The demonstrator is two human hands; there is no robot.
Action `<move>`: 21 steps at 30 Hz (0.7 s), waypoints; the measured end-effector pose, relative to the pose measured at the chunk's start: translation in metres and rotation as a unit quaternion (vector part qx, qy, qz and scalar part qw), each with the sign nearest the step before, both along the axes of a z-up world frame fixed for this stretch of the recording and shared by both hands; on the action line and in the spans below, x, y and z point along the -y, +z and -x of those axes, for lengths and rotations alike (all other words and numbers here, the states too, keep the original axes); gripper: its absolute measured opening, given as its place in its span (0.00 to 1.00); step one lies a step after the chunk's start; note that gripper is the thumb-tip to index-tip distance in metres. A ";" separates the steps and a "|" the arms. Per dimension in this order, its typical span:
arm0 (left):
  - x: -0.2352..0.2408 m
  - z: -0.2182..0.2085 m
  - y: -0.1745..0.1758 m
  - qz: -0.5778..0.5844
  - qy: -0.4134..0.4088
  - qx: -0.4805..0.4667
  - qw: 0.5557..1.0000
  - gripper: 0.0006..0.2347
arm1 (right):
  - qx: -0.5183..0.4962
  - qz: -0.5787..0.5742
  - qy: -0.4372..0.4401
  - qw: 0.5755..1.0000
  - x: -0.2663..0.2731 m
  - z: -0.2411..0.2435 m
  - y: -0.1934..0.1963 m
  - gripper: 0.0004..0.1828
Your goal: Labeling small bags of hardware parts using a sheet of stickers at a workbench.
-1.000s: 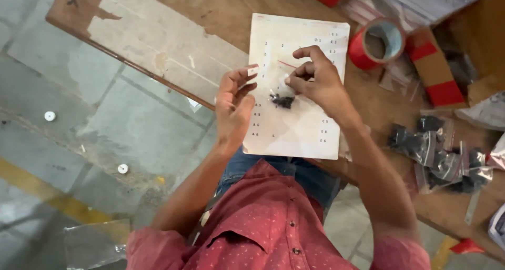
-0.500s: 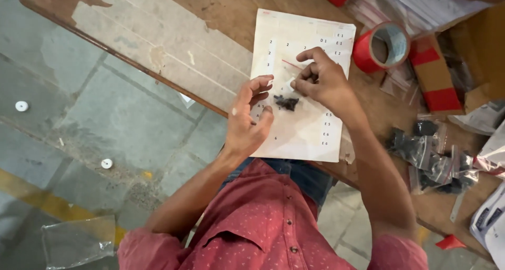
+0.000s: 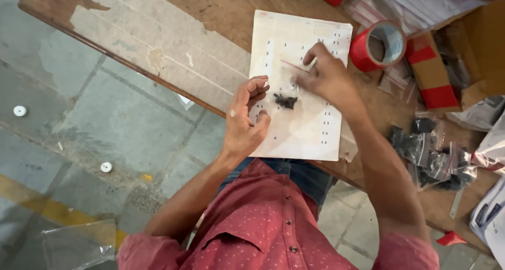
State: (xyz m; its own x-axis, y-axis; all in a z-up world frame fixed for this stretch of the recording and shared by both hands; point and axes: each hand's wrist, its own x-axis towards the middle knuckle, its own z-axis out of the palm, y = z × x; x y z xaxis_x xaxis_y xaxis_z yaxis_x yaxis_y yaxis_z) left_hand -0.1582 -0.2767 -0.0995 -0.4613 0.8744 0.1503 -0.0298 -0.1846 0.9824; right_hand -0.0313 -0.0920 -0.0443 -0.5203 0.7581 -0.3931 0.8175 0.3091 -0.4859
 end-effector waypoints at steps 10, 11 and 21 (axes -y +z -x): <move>0.000 0.003 -0.001 0.000 -0.008 0.008 1.000 0.27 | -0.094 0.001 -0.080 0.992 0.011 -0.003 -0.013 0.28; -0.001 0.002 -0.002 0.000 -0.008 0.010 1.000 0.27 | -0.128 -0.066 -0.021 0.989 0.011 -0.007 -0.020 0.28; 0.022 0.002 0.000 -0.031 0.032 0.015 0.999 0.25 | -0.163 -0.129 0.089 0.974 0.009 0.007 -0.031 0.16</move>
State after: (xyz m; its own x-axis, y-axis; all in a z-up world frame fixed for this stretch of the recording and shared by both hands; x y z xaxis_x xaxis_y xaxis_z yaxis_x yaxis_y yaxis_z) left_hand -0.1601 -0.2983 -0.0999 -0.5208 0.8326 0.1887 -0.0444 -0.2471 0.9680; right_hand -0.0382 -0.1012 -0.0749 -0.7182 0.6958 0.0066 0.5552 0.5787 -0.5974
